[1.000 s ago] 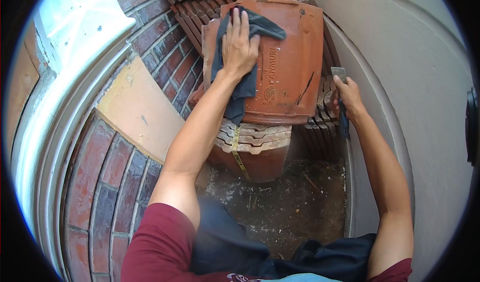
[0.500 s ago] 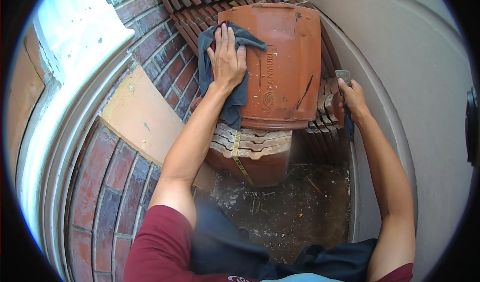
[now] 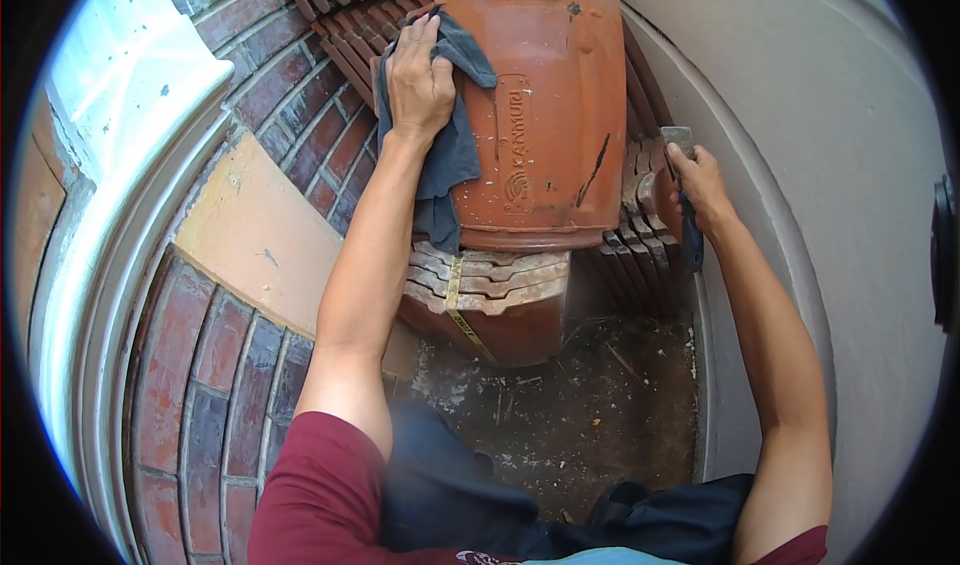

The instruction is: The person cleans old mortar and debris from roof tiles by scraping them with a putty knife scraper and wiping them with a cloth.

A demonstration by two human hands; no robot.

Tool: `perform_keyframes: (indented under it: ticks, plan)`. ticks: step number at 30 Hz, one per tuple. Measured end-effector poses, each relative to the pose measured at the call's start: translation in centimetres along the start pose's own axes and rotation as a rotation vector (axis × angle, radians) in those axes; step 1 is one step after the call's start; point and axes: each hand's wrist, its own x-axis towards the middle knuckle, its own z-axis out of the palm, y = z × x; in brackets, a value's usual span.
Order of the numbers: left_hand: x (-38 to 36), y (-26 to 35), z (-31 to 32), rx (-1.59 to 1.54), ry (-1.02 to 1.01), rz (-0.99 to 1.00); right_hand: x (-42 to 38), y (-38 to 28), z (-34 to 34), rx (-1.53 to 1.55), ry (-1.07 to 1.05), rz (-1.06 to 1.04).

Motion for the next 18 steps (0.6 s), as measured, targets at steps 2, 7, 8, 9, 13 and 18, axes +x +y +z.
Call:
perform_keyframes:
  ticks: [2,7,8,9,13,18]
  plan:
    - [-0.1,0.4,0.1,-0.013,0.009,0.012,0.3,0.1,0.0,0.01,-0.003,-0.005]
    - [0.7,1.1,-1.0,-0.072,-0.024,0.017,0.0,-0.2,0.0,-0.005,-0.004,0.002]
    - [0.7,0.9,-1.1,-0.06,-0.033,0.007,-0.2,-0.3,0.1,-0.009,-0.004,0.006]
    - [1.0,0.3,-0.7,-0.055,-0.012,-0.004,-0.3,-0.3,0.2,-0.012,-0.004,0.012]
    - [0.8,0.3,1.3,-0.019,0.082,-0.121,-0.4,-0.5,0.5,0.001,-0.004,0.005]
    - [0.6,7.5,1.2,-0.226,-0.177,0.075,-0.3,-0.3,0.9,0.006,-0.039,0.0]
